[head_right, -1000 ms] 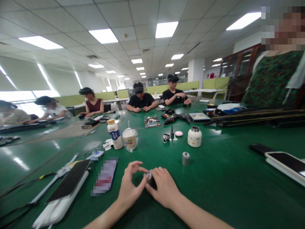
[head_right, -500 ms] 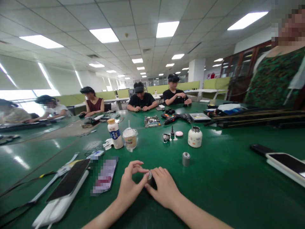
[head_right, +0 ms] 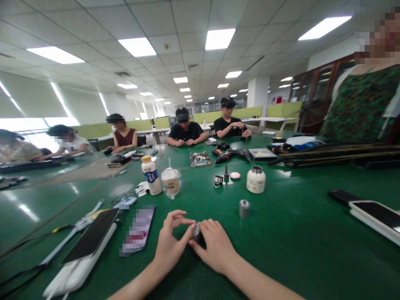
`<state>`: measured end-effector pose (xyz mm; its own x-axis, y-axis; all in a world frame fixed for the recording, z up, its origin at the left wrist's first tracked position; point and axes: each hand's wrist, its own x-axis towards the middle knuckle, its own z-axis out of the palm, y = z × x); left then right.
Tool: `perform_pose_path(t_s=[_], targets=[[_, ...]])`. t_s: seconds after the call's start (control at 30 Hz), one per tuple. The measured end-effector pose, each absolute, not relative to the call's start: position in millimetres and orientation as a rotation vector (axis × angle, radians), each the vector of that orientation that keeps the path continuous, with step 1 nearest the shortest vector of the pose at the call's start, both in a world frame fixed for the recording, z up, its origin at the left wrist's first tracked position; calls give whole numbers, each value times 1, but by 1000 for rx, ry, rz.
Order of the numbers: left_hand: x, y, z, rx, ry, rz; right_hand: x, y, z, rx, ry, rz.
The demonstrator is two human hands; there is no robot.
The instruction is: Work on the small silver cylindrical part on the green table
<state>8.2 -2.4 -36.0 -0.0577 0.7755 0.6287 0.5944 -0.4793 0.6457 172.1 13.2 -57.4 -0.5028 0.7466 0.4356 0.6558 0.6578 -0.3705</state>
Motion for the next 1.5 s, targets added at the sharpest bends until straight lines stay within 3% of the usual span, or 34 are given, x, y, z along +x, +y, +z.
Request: perform_pose_path(t_s=[0.13,0.37,0.5,0.8,1.27,1.5], targets=[[-6,11,-36,1949,1604,1651,172,12,-57,-1096,-2302,194],[-25,29,-56,1995,1640,1248,172,12,-57,-1099,-2303,210],[-26,29,-55,2026,1700,1188,172,12,-56,-1092,-2307,221],[-4,12,-37,1851,1402,1611,172,13,-57,-1079,-2301,234],[4,-8,-36,2079,1319,1455,171,13,-55,-1094,-2330,235],[7,-5,-38,2079,1496,1482,173,13,-57,-1082,-2322,237]])
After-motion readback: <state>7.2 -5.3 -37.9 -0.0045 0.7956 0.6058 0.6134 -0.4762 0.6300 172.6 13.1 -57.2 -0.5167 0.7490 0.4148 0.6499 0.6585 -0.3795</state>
